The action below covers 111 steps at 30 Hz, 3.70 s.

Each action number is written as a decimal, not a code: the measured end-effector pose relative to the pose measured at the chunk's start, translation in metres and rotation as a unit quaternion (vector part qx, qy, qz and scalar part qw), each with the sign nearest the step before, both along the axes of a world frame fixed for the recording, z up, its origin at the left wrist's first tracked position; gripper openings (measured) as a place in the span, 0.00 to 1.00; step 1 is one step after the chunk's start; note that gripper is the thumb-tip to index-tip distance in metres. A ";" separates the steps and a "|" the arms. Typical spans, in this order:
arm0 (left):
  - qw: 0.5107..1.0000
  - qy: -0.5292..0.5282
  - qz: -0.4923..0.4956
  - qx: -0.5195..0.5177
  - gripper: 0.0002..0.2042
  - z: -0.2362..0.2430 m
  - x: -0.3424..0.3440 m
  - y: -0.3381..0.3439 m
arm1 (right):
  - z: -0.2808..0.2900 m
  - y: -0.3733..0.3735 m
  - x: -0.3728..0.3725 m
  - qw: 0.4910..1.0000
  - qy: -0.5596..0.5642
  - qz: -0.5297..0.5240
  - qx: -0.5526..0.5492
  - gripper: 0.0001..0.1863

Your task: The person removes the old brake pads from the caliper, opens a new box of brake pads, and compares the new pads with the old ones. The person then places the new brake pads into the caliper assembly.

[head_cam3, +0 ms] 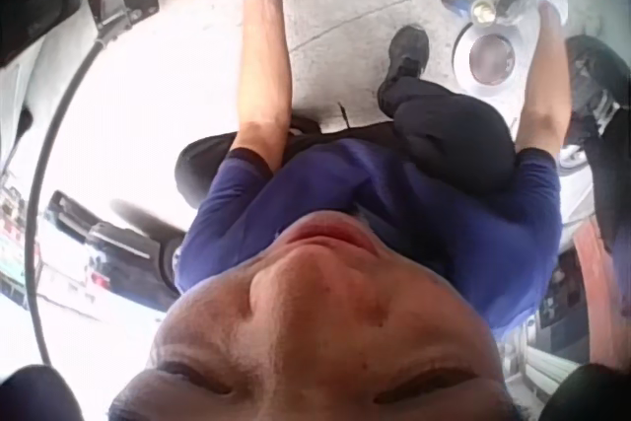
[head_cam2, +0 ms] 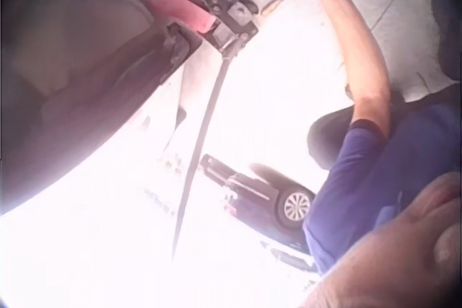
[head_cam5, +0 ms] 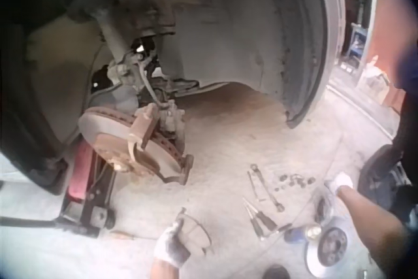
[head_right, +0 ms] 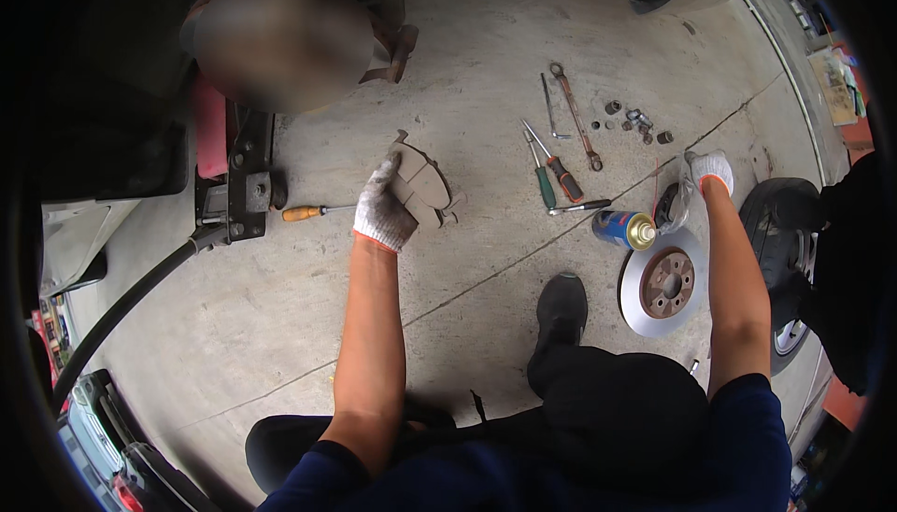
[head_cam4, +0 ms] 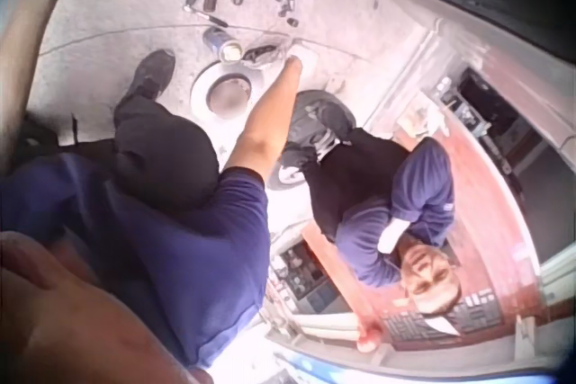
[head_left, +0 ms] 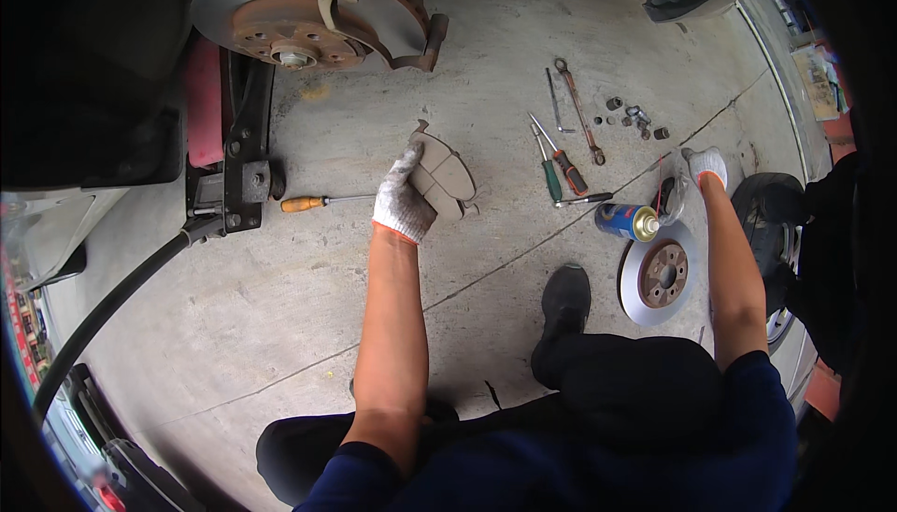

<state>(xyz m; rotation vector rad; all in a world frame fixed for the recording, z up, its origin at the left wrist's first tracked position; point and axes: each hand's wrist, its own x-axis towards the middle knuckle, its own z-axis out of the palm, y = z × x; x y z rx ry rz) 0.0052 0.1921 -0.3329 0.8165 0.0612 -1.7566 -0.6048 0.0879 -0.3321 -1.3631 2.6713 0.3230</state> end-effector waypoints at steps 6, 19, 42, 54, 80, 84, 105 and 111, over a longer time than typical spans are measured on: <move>0.982 0.147 -0.027 -0.119 0.20 0.024 -0.009 -0.021 | 0.152 -0.014 0.231 0.920 -0.252 0.293 -0.072 0.30; 0.996 -0.002 0.075 -0.038 0.15 0.073 -0.015 -0.004 | 0.136 0.055 0.445 0.790 -0.556 0.258 -0.001 0.34; 0.920 0.296 -0.002 -0.258 0.19 0.062 0.028 -0.009 | 0.134 0.055 0.420 0.611 -0.783 0.001 0.118 0.23; 0.902 0.151 0.171 -0.367 0.26 0.111 0.000 -0.012 | 0.154 0.091 0.448 0.588 -0.795 0.084 0.124 0.17; 0.990 -0.068 0.025 -0.122 0.41 0.083 0.008 -0.017 | 0.143 0.056 0.427 0.592 -0.802 -0.025 0.072 0.41; 0.989 -0.056 0.004 -0.134 0.40 0.078 0.009 -0.017 | 0.149 0.054 0.420 0.558 -0.820 -0.103 0.071 0.41; 0.992 -0.127 -0.021 -0.007 0.34 0.027 0.004 -0.023 | 0.070 0.050 0.409 0.647 -0.753 -0.081 0.087 0.28; 0.959 -0.203 0.033 0.194 0.22 -0.061 0.009 -0.005 | -0.074 0.045 0.373 0.857 -0.359 0.236 0.284 0.14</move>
